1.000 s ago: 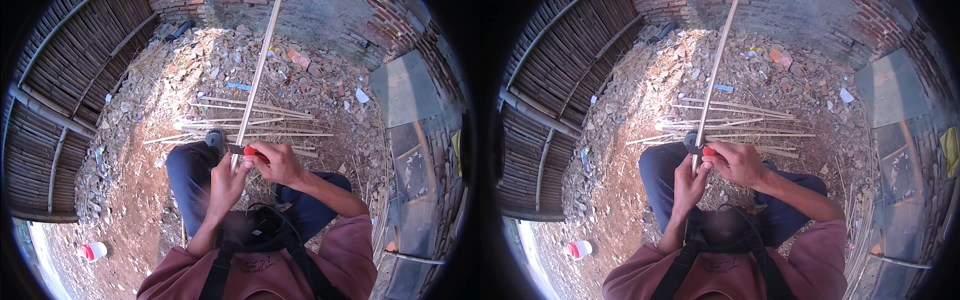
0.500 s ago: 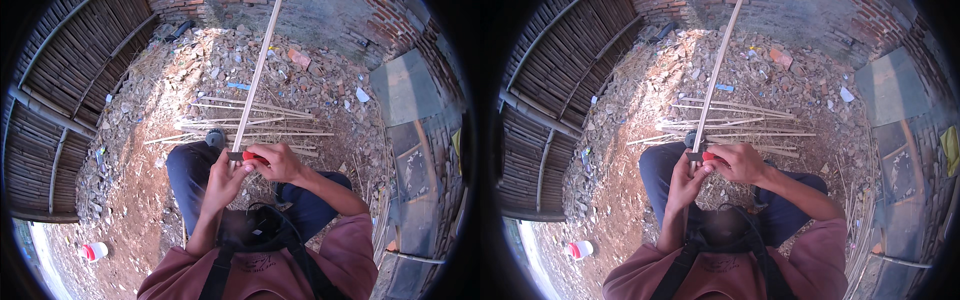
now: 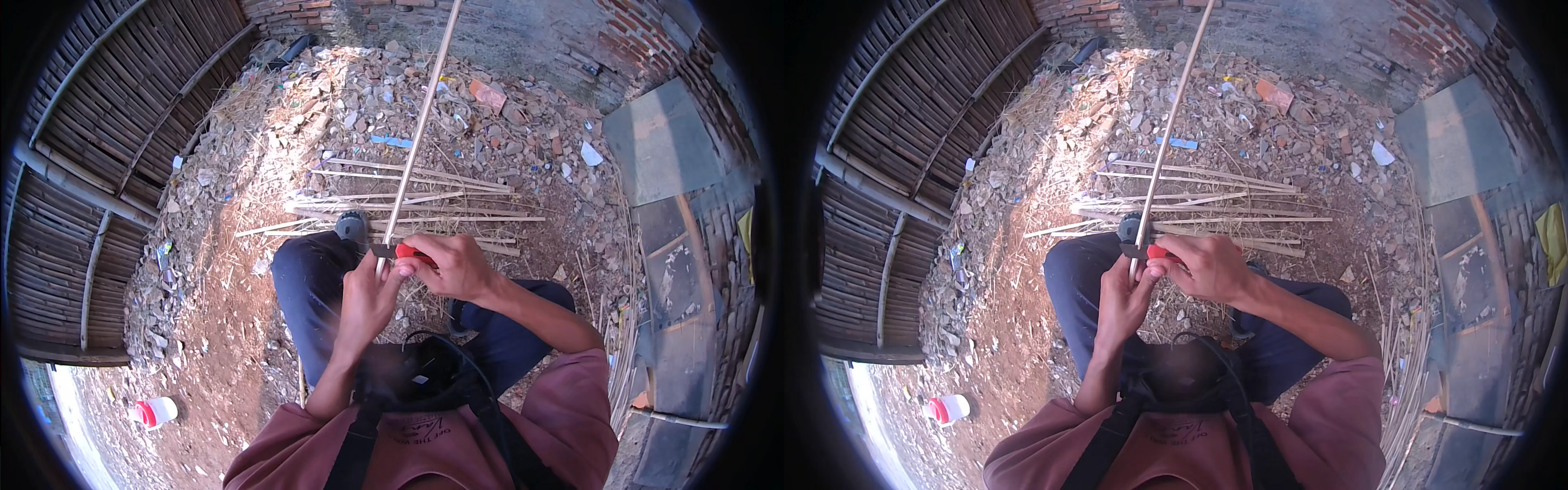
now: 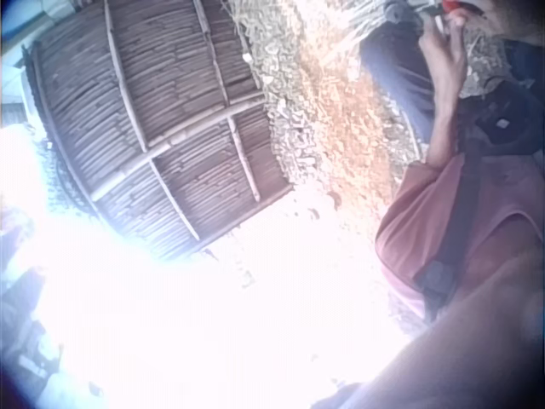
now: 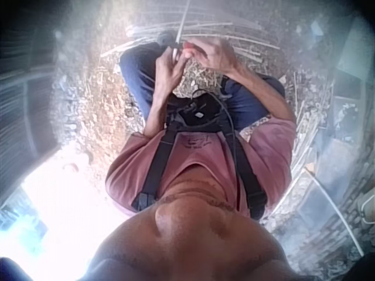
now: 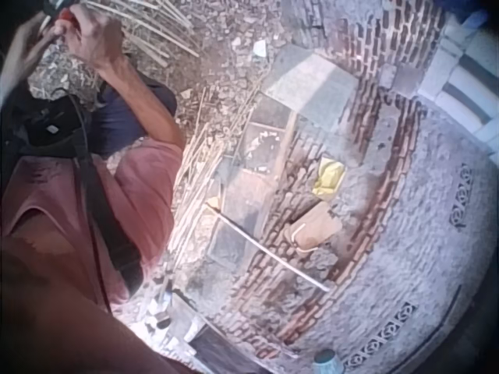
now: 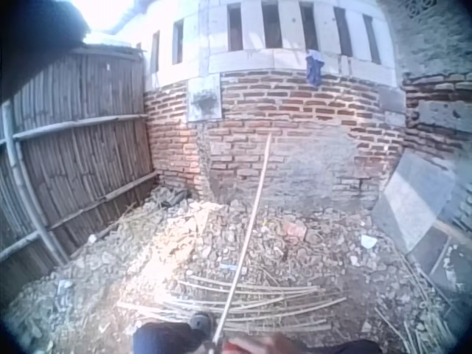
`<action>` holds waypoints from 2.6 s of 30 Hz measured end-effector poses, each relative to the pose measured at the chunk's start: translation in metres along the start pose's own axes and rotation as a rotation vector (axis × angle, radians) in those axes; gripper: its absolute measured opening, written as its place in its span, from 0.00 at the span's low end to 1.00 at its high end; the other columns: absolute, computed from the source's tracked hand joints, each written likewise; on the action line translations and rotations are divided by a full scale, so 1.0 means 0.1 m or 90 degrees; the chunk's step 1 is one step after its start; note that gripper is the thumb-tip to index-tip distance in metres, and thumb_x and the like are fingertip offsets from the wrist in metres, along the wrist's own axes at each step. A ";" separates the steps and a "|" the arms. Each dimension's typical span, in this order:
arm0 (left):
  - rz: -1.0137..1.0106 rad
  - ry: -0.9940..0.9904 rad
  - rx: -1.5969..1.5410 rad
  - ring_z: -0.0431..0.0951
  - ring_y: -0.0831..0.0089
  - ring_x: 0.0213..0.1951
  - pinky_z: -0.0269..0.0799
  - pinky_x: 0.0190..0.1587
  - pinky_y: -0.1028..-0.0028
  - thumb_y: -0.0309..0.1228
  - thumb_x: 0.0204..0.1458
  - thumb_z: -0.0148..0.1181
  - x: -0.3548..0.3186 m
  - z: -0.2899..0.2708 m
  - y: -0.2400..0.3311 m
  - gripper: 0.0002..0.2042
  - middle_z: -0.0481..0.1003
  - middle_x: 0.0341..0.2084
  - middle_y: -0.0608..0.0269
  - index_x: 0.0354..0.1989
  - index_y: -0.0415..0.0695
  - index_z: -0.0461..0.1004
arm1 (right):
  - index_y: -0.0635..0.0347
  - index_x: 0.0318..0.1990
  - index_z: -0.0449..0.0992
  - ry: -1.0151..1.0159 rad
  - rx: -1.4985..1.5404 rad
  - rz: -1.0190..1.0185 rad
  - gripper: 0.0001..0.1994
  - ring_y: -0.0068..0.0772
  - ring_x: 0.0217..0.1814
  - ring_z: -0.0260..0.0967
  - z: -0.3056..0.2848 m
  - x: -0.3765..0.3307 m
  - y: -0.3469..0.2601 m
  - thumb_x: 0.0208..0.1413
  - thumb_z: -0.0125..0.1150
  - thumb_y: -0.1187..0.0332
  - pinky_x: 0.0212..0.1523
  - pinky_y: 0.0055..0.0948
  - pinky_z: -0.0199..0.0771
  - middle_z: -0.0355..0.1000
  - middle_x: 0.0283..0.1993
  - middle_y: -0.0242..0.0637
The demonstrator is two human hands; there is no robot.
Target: The person scrapes a thin wooden strip using a utility knife, moving the blade along the length of the wood to smooth its surface while holding the strip in their other hand.
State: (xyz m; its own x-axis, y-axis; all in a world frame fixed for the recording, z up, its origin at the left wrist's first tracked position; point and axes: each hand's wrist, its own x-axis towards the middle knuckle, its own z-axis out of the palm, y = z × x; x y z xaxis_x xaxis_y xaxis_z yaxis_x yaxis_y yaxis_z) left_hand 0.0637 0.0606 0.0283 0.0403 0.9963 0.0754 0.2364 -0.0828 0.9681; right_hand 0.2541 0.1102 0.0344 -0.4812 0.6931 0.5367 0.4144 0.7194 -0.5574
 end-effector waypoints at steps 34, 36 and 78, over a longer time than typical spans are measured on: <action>-0.086 -0.082 0.205 0.68 0.68 0.19 0.67 0.27 0.63 0.38 0.67 0.65 -0.64 -0.16 -0.27 0.17 0.69 0.16 0.55 0.35 0.36 0.69 | 0.66 0.47 0.82 0.226 0.001 0.312 0.17 0.14 0.26 0.55 -1.02 0.23 1.34 0.73 0.61 0.57 0.28 0.25 0.55 0.65 0.23 0.23; -0.093 -0.079 0.203 0.67 0.69 0.19 0.66 0.27 0.64 0.38 0.68 0.65 -0.60 -0.19 -0.30 0.17 0.68 0.16 0.55 0.36 0.36 0.70 | 0.65 0.48 0.81 0.219 0.008 0.320 0.17 0.15 0.26 0.56 -1.00 0.20 1.37 0.73 0.61 0.57 0.28 0.26 0.55 0.65 0.24 0.22; -0.031 -0.142 -0.070 0.60 0.89 0.27 0.56 0.29 0.81 0.35 0.74 0.54 0.05 -0.09 0.29 0.13 0.63 0.26 0.80 0.58 0.40 0.76 | 0.62 0.58 0.78 0.038 0.147 0.216 0.18 0.27 0.32 0.77 -0.61 0.13 0.34 0.71 0.63 0.58 0.35 0.30 0.74 0.77 0.33 0.35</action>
State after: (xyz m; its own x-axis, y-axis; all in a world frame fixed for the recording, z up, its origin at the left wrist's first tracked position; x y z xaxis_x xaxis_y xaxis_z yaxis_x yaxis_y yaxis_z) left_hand 0.0618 0.0634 0.0584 0.2470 0.9689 -0.0147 0.1373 -0.0199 0.9903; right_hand 0.3091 0.1462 0.0616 -0.2980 0.8957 0.3301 0.3546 0.4249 -0.8329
